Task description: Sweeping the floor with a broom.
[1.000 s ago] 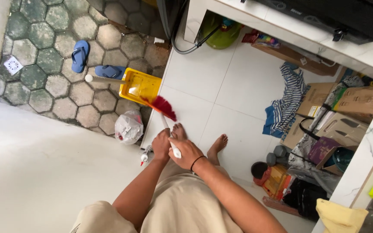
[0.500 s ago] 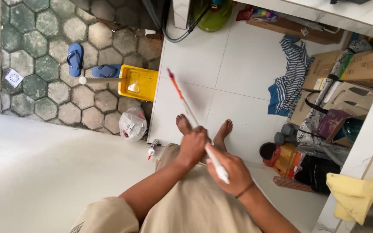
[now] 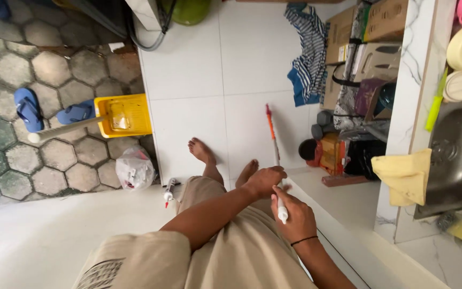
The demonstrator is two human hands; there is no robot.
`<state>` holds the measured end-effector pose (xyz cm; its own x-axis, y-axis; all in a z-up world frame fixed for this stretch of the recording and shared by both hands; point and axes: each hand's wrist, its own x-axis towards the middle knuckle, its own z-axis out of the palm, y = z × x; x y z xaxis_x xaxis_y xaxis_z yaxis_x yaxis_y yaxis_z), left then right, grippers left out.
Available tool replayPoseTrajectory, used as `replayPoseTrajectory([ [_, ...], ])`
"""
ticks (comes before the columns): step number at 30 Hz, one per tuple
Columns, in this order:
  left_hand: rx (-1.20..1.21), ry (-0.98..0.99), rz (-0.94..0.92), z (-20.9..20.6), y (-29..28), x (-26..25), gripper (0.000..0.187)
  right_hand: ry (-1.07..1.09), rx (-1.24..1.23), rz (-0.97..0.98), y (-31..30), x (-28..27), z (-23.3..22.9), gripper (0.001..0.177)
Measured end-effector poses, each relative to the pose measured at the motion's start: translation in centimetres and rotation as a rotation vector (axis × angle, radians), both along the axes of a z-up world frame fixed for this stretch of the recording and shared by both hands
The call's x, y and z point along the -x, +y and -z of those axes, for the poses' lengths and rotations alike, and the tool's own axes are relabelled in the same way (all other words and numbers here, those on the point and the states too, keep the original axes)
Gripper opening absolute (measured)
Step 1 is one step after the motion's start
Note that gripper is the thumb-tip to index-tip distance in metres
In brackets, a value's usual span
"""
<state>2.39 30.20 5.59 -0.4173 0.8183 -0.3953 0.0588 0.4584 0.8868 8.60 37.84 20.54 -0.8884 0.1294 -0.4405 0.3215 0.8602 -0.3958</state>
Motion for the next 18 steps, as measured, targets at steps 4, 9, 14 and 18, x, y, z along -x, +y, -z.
replayPoseTrajectory([
  [4, 0.014, 0.056, 0.147, 6.8, 5.4, -3.2, 0.03, 0.089, -0.038, 0.106, 3.1, -2.1, 3.0, 0.031],
  [9, 0.202, 0.239, 0.226, 12.5, 7.1, -4.4, 0.027, -0.143, 0.042, 0.166, 5.7, -3.3, 8.6, 0.044],
  [14, 0.329, 0.31, 0.166, 11.9, 1.8, -2.5, 0.022, 0.001, 0.242, 0.115, 3.8, -2.8, 10.7, 0.041],
  [18, 0.348, 0.308, -0.081, 9.3, -5.7, -0.6, 0.023, 0.05, 0.371, -0.031, -0.1, -0.5, 10.2, 0.04],
])
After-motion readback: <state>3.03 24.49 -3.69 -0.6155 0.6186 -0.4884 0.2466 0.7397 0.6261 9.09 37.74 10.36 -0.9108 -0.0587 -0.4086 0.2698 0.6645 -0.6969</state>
